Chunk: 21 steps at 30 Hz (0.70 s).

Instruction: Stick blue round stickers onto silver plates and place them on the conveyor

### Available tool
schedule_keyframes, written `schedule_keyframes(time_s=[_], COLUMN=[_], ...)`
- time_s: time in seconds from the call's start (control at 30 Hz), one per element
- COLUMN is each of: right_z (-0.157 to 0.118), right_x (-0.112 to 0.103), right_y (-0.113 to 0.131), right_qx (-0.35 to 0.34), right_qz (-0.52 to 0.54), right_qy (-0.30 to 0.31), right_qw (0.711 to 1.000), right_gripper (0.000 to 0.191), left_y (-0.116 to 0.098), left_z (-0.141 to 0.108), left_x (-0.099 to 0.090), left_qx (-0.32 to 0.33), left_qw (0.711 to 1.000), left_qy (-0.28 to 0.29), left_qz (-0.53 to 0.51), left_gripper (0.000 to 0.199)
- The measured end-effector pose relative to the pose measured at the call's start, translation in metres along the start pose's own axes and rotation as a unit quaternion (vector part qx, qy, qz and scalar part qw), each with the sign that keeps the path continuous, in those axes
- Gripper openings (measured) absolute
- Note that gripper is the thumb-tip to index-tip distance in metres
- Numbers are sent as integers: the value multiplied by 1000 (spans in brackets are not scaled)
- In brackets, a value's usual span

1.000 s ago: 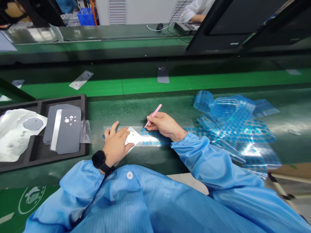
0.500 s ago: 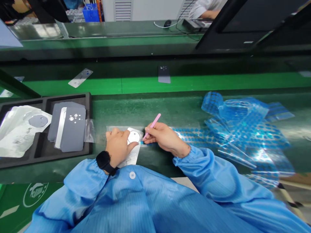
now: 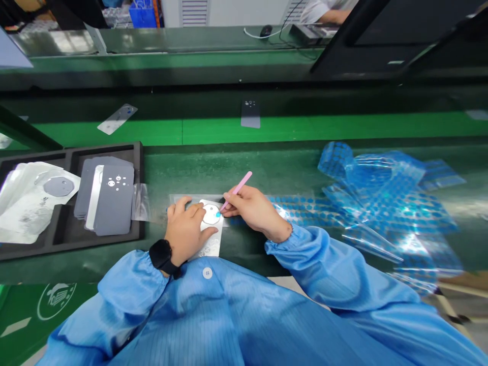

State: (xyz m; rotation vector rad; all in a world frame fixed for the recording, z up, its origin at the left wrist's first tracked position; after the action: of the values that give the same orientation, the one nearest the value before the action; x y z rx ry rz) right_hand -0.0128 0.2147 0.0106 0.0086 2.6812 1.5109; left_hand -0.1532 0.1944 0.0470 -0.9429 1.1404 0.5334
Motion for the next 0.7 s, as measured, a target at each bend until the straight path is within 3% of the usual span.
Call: schedule_keyframes(time_s=[0.27, 0.7], right_z=[6, 7], right_x=[6, 3], right_y=[1, -2], right_qx=[-56, -54], right_qz=[-94, -115], right_qy=[16, -8], right_qw=[994, 992], right_gripper=[20, 23], left_y=[-4, -4], left_z=[-4, -4], left_x=[2, 4], left_qx=[6, 2], left_qw=[1000, 1000], left_qy=[-14, -9], left_qz=[3, -4], left_gripper=[42, 38])
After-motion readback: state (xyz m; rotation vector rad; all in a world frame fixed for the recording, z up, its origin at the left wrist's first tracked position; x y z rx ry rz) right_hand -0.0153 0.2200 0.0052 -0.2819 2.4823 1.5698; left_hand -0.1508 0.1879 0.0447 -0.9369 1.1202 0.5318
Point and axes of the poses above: each hand's wrist, its own z-axis towards the middle knuckle, its own x-axis out of the palm, y = z × x, the point moved 10 cm from there along z, towards the middle knuckle, and after that the axes turned 1 degree about y, right-handed, at the moved point
